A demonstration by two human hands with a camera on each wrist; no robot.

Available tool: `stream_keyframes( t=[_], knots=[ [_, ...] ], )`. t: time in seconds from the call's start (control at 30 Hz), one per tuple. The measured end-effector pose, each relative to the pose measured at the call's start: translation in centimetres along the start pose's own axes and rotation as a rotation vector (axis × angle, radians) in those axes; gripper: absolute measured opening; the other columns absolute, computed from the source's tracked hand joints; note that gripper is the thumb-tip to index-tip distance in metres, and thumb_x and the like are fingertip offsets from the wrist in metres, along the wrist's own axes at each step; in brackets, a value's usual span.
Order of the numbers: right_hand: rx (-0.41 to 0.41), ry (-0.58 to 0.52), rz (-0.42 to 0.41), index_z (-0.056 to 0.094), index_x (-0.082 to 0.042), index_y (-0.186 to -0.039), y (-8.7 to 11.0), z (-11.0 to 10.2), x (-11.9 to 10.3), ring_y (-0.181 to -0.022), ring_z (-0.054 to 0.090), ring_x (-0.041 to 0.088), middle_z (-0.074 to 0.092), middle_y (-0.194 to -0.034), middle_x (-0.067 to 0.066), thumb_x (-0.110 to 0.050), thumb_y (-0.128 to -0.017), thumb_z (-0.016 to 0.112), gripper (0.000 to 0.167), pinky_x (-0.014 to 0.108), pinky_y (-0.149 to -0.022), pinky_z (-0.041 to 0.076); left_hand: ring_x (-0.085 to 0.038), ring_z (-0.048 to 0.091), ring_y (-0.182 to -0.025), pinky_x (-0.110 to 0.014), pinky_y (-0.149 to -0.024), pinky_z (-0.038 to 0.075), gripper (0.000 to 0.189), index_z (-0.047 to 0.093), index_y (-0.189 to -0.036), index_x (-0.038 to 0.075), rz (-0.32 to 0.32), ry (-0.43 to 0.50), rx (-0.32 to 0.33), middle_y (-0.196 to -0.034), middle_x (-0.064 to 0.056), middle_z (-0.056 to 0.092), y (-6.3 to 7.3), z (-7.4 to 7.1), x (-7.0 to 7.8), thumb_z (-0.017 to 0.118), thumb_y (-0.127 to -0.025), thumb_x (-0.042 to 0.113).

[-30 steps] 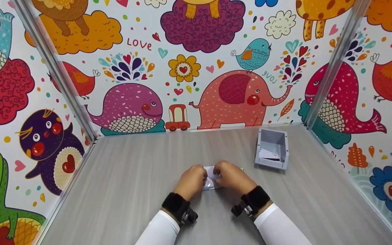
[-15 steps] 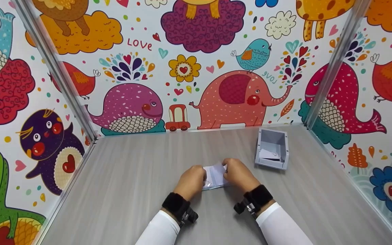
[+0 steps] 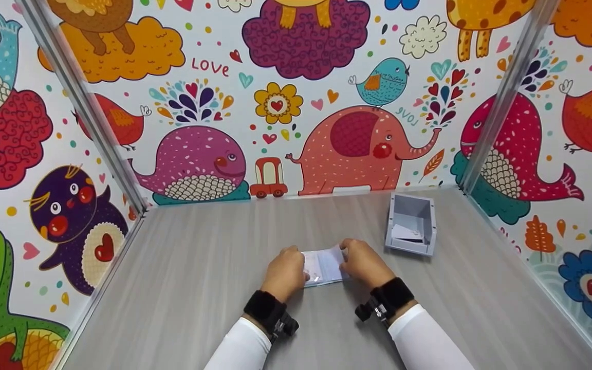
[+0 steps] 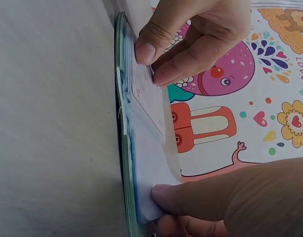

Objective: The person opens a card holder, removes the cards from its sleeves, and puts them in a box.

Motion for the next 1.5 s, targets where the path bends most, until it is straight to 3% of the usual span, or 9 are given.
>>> stream_keyframes(
  t=[0.23,0.43,0.57,0.83,1.0,1.5],
  knots=[
    [0.059,0.064,0.013,0.077,0.000,-0.115,0.4,-0.9,-0.3,-0.088,0.065,0.028,0.078,-0.101,0.015,-0.007,-0.083,0.090,0.035,0.052,-0.089,0.060,-0.027,0.069,-0.087,-0.046,-0.081,0.063,0.012,0.081,-0.096,-0.001,0.040,-0.046,-0.013,-0.095,-0.008,0.070,0.3,-0.3,0.4,0.087,-0.094,0.010],
    [0.061,-0.083,-0.040,0.078,-0.002,-0.099,0.1,-0.6,-1.6,-0.078,0.063,0.019,0.075,-0.086,0.007,-0.009,-0.091,0.081,0.011,0.040,-0.076,0.058,-0.025,0.069,-0.085,-0.045,-0.078,0.063,0.003,0.081,-0.094,0.003,0.065,-0.056,-0.037,-0.098,-0.007,0.071,0.3,-0.3,0.6,0.082,-0.095,0.006],
    [0.038,-0.177,-0.067,0.079,-0.003,-0.094,0.0,0.3,-2.1,-0.076,0.064,0.013,0.078,-0.086,0.006,-0.006,-0.091,0.079,0.005,0.032,-0.073,0.057,-0.027,0.071,-0.087,-0.047,-0.079,0.063,0.005,0.080,-0.092,0.005,0.081,-0.061,-0.034,-0.100,-0.007,0.072,0.2,-0.2,0.6,0.084,-0.093,0.008],
    [-0.054,-0.395,0.025,0.079,0.003,-0.106,-0.1,2.4,-1.1,-0.071,0.074,0.015,0.081,-0.088,0.009,-0.002,-0.094,0.075,0.013,0.028,-0.062,0.064,-0.029,0.073,-0.092,-0.047,-0.081,0.063,0.012,0.082,-0.095,0.007,0.104,-0.059,-0.012,-0.099,-0.006,0.072,0.3,-0.2,0.9,0.091,-0.090,0.013],
    [-0.054,-0.410,0.048,0.080,0.005,-0.109,-0.2,2.5,-0.7,-0.069,0.074,0.014,0.081,-0.087,0.009,-0.003,-0.094,0.075,0.017,0.028,-0.062,0.064,-0.030,0.073,-0.091,-0.047,-0.081,0.063,0.018,0.078,-0.089,0.008,0.143,-0.073,0.002,-0.096,-0.006,0.071,0.2,0.0,1.4,0.093,-0.091,0.018],
    [-0.063,-0.511,0.071,0.080,0.012,-0.121,-0.3,2.9,-0.5,-0.064,0.068,0.009,0.083,-0.090,0.009,0.001,-0.085,0.074,0.038,0.021,-0.057,0.058,-0.029,0.073,-0.094,-0.047,-0.080,0.063,0.026,0.076,-0.082,0.010,0.160,-0.082,0.015,-0.099,-0.005,0.073,0.4,0.2,1.8,0.095,-0.091,0.025]
  ],
)
Point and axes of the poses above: each hand's wrist, its own y-axis away from the middle knuckle, its own z-axis out of the palm, x = y × z, the point moved 10 cm from there along -y, towards the middle knuckle
